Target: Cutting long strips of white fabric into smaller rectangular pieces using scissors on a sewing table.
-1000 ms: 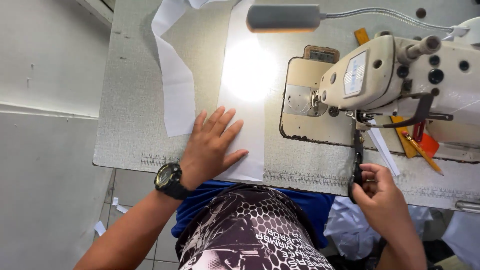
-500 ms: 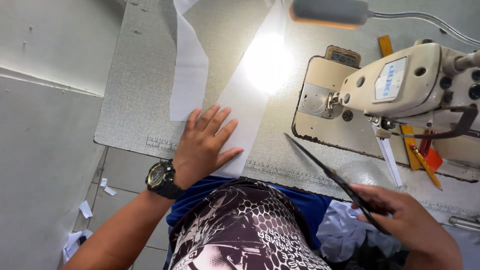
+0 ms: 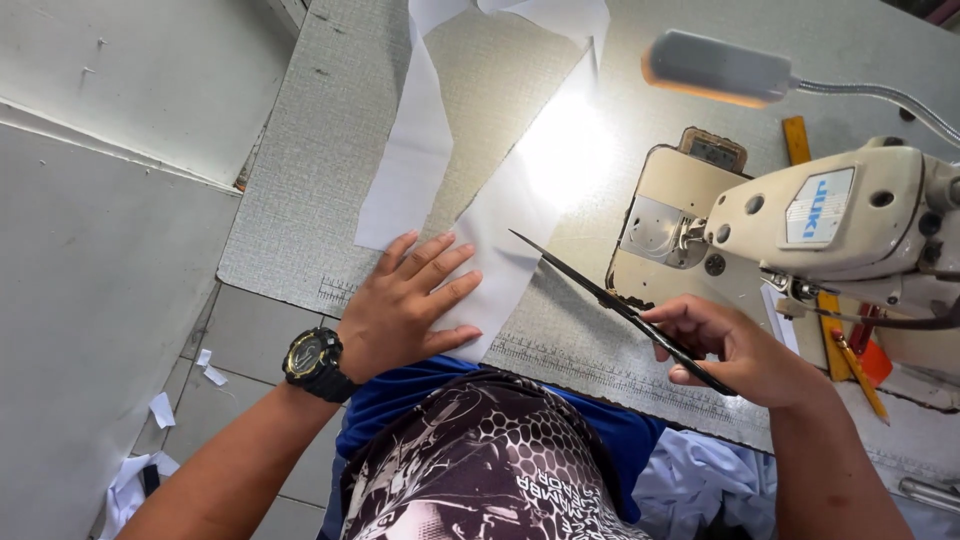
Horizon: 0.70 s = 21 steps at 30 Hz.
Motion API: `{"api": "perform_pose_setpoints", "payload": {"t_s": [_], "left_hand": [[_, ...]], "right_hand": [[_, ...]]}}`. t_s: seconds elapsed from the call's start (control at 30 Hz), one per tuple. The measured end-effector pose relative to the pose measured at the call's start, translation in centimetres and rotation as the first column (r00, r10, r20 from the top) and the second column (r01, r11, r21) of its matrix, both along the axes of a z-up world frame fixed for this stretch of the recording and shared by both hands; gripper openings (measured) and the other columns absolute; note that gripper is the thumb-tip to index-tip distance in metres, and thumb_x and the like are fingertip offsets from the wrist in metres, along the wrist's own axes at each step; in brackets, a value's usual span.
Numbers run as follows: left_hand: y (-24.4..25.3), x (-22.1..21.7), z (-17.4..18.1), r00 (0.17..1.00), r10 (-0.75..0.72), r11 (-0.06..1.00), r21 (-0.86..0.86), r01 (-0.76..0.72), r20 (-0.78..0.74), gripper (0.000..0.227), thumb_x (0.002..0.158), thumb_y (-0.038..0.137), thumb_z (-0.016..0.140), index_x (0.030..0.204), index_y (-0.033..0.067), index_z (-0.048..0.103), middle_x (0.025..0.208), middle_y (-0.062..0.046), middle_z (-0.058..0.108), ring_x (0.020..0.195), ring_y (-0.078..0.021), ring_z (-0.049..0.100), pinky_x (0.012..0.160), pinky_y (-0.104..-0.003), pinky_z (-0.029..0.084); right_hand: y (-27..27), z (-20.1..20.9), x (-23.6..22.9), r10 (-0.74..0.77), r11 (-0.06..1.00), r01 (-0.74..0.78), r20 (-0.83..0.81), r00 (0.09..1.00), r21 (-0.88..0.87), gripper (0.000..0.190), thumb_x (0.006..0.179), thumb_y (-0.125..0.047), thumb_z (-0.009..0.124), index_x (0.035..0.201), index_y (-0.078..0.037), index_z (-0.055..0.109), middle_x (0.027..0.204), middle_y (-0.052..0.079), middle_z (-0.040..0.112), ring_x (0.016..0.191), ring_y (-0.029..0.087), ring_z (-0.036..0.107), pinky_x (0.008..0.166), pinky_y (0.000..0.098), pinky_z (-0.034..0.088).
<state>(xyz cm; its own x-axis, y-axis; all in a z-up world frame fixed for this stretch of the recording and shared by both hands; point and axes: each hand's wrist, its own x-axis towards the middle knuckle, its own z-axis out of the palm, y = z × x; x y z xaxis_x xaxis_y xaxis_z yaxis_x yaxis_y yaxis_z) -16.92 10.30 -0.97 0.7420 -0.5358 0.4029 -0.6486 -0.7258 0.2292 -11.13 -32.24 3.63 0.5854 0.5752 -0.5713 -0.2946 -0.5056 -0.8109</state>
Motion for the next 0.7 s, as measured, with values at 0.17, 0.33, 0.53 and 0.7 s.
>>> {"api": "perform_pose_setpoints", "payload": {"t_s": [0.17, 0.33, 0.53, 0.7], "left_hand": [[0.0, 0.0, 0.1, 1.000, 0.015, 1.000, -0.025, -0.016, -0.019, 0.055, 0.090, 0.055, 0.076, 0.123, 0.0124, 0.069, 0.141, -0.013, 0.061, 0.136, -0.0331, 0.055, 0.115, -0.052, 0.034], [0.1, -0.1, 0.0, 1.000, 0.027, 0.999, -0.037, -0.027, -0.015, 0.055, 0.089, 0.055, 0.076, 0.122, 0.0126, 0.069, 0.140, -0.013, 0.062, 0.135, -0.0333, 0.055, 0.116, -0.052, 0.033], [0.4, -0.4, 0.2, 0.999, -0.004, 0.999, -0.041, 0.002, -0.048, 0.052, 0.089, 0.052, 0.076, 0.121, 0.0117, 0.070, 0.138, -0.012, 0.063, 0.134, -0.0336, 0.055, 0.115, -0.055, 0.033], [0.9, -0.7, 0.5, 0.996, -0.029, 0.999, -0.016, 0.028, -0.084, 0.053, 0.088, 0.052, 0.075, 0.122, 0.0119, 0.070, 0.141, -0.013, 0.062, 0.136, -0.0344, 0.054, 0.115, -0.056, 0.031]], "right_hand": [[0.1, 0.3, 1.1, 0.008, 0.998, -0.011, -0.054, 0.999, -0.058, 0.060, 0.079, -0.011, 0.082, 0.137, -0.010, 0.066, 0.098, 0.009, 0.075, 0.092, 0.019, 0.074, 0.082, 0.0343, 0.063], [-0.4, -0.1, 1.7, 0.067, 0.997, -0.068, -0.034, 0.997, -0.044, 0.055, 0.082, -0.008, 0.081, 0.136, -0.009, 0.068, 0.089, 0.010, 0.078, 0.085, 0.017, 0.075, 0.077, 0.0314, 0.061], [1.7, -1.0, 2.5, 0.059, 0.991, -0.060, 0.006, 0.998, 0.121, 0.059, 0.077, -0.018, 0.085, 0.132, -0.003, 0.068, 0.090, 0.010, 0.076, 0.084, 0.018, 0.074, 0.073, 0.0332, 0.060], [3.6, -0.2, 2.9, 0.056, 0.996, -0.053, -0.042, 0.998, 0.068, 0.051, 0.084, 0.004, 0.076, 0.134, -0.004, 0.069, 0.077, 0.009, 0.070, 0.057, 0.010, 0.054, 0.051, 0.0230, 0.048]]}}
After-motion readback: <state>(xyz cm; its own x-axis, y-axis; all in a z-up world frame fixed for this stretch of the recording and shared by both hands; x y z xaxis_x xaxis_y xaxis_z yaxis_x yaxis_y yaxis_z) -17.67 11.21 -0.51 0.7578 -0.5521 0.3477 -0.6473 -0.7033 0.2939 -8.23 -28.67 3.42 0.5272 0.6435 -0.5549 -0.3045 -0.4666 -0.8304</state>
